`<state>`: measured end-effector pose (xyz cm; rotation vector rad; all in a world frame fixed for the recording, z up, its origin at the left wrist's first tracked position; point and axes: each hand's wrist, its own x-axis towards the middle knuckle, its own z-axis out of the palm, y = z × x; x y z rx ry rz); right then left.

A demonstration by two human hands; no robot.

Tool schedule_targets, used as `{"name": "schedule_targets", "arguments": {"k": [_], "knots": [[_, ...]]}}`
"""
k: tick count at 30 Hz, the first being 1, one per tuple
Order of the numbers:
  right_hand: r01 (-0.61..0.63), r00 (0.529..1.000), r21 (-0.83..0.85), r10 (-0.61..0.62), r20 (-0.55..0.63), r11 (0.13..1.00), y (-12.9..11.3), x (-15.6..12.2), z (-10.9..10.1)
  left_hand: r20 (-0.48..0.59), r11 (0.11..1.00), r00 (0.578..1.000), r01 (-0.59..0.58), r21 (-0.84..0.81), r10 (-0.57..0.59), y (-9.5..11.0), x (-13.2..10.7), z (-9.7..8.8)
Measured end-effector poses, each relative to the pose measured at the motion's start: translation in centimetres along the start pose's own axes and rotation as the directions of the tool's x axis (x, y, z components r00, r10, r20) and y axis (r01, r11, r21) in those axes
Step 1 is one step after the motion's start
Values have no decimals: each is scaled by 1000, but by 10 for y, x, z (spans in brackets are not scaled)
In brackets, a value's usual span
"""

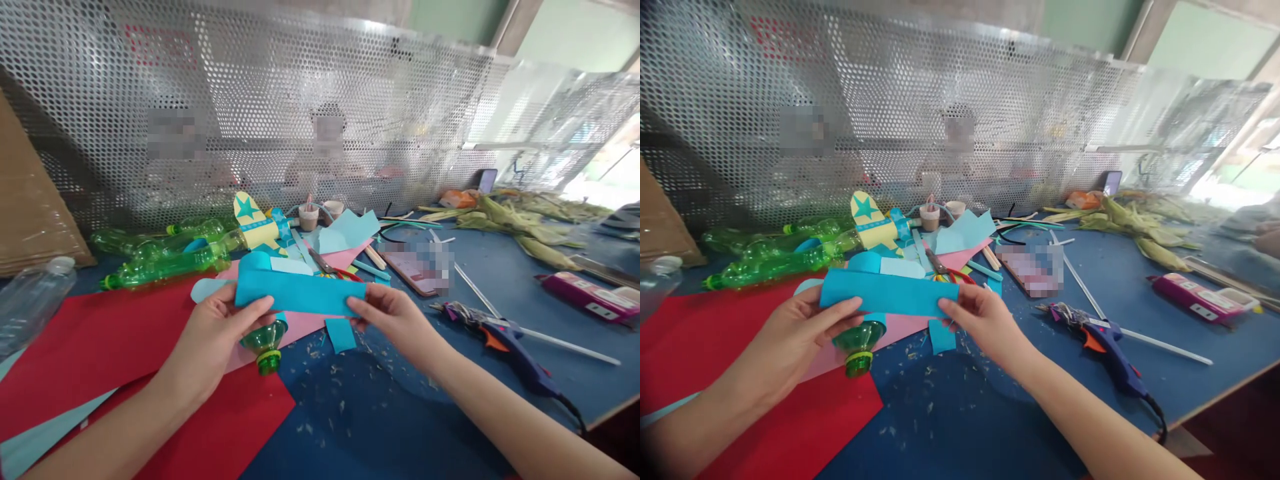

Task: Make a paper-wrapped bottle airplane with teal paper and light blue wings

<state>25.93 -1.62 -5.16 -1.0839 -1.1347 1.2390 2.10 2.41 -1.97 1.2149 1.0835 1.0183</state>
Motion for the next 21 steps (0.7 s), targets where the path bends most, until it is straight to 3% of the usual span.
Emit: {"name": "schedule_targets", "arguments": {"k": [3,5,8,11,13,15,18,21], "knots": [[67,983,79,-52,-179,995,1,3,-4,89,989,987,128,69,-133,4,-6,5],[71,978,146,-40,-204,987,4,1,-4,95,989,986,129,74,-135,7,-15,12],[8,1000,213,-11,14,977,9,-5,5,80,993,991,107,52,-111,9,-30,22],[-45,968,110,17,251,993,13,-11,18,87,986,984,148,71,-154,6,-40,28],[-35,960,49,20,280,998,14,-13,24,178,972,956,228,60,-235,2,-43,30],[-16,961,37,5,277,999,13,-13,25,275,930,899,365,-40,-341,-5,-43,32],[6,953,26,-14,304,1000,12,-12,22,362,801,818,546,-244,-447,-17,-40,33],[63,934,-20,-52,353,998,12,-11,21,394,776,804,567,-277,-446,-23,-39,34]]}}
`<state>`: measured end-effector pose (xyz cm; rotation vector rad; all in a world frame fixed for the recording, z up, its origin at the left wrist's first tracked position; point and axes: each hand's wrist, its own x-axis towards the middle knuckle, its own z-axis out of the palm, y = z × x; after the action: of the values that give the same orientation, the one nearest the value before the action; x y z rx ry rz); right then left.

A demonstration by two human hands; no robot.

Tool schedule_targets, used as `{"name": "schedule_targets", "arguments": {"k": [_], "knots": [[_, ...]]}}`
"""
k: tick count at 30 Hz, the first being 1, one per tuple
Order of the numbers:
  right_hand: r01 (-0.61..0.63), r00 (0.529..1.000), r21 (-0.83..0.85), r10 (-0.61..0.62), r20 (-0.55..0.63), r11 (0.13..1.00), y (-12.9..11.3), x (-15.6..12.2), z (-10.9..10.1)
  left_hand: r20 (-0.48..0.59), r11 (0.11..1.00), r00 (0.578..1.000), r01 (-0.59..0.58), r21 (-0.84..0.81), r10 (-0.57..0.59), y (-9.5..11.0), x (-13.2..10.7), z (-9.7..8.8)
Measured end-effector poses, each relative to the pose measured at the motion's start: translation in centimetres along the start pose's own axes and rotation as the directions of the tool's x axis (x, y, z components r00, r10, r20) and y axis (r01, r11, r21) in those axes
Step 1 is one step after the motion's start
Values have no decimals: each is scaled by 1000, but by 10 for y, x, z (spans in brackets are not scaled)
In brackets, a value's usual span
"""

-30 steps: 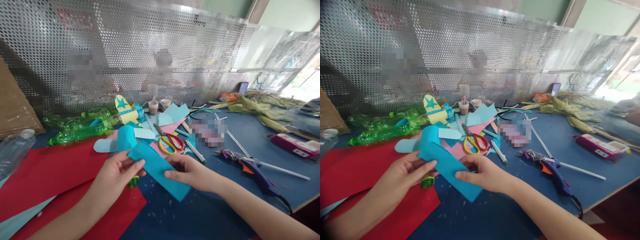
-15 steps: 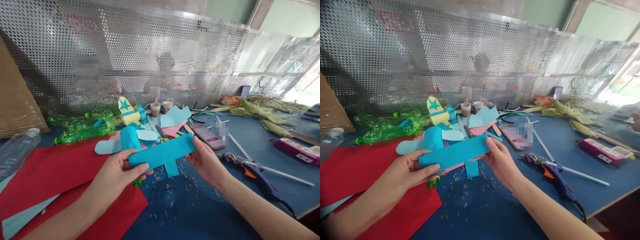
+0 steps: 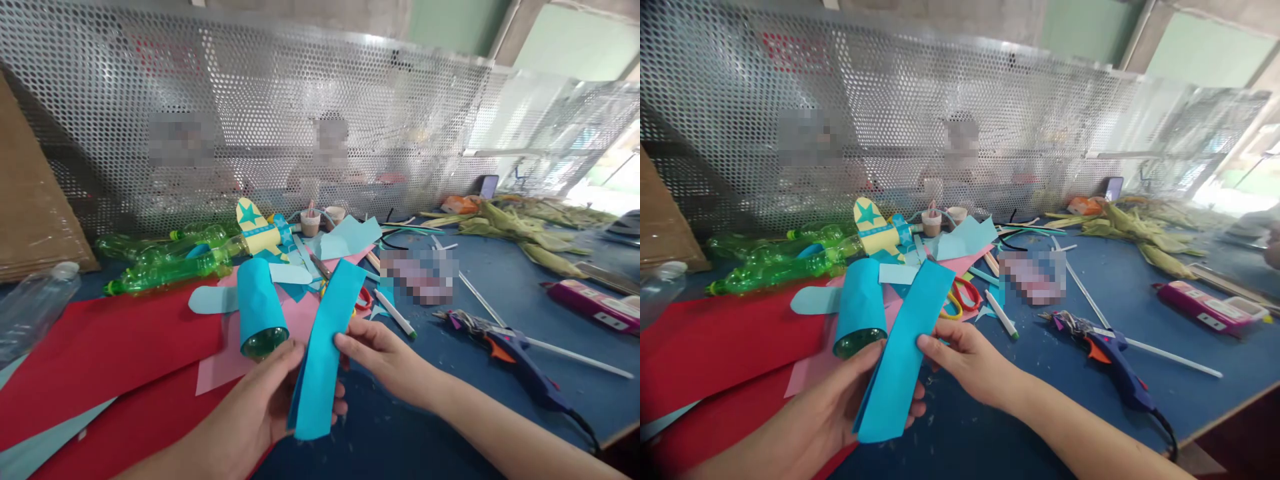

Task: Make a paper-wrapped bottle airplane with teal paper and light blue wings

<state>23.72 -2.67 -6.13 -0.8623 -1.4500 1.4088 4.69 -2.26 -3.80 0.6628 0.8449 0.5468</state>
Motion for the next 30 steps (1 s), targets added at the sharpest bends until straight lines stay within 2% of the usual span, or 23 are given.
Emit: {"name": "schedule_targets", "arguments": {"k": [4,8,14,16,19,22,24,27,30], "knots": [[12,1000,-76,-12,4,997,3,3,-3,30,999,999,-26,29,25,3,-6,4],[-1,1000,-145,2,11,989,2,3,-6,3,999,1000,-23,49,22,8,-10,7],[-32,999,-373,32,-7,927,-13,6,-8,34,979,990,-142,145,139,6,-7,1],[-88,995,-526,51,-84,846,-20,14,-15,26,968,980,-198,155,197,9,-7,0],[-212,970,-752,43,-238,624,-22,33,-31,-29,961,972,-227,159,234,17,-8,1],[-336,939,-844,74,-337,418,-13,52,-45,-65,950,963,-243,198,260,25,-10,3],[-390,920,-863,104,-377,321,-5,59,-48,-61,935,955,-269,231,290,28,-11,3],[-427,904,-866,130,-406,260,2,62,-46,-50,918,944,-305,252,327,31,-14,2],[-448,894,-847,141,-426,285,4,60,-45,-108,905,924,-329,272,368,37,-18,2]]}}
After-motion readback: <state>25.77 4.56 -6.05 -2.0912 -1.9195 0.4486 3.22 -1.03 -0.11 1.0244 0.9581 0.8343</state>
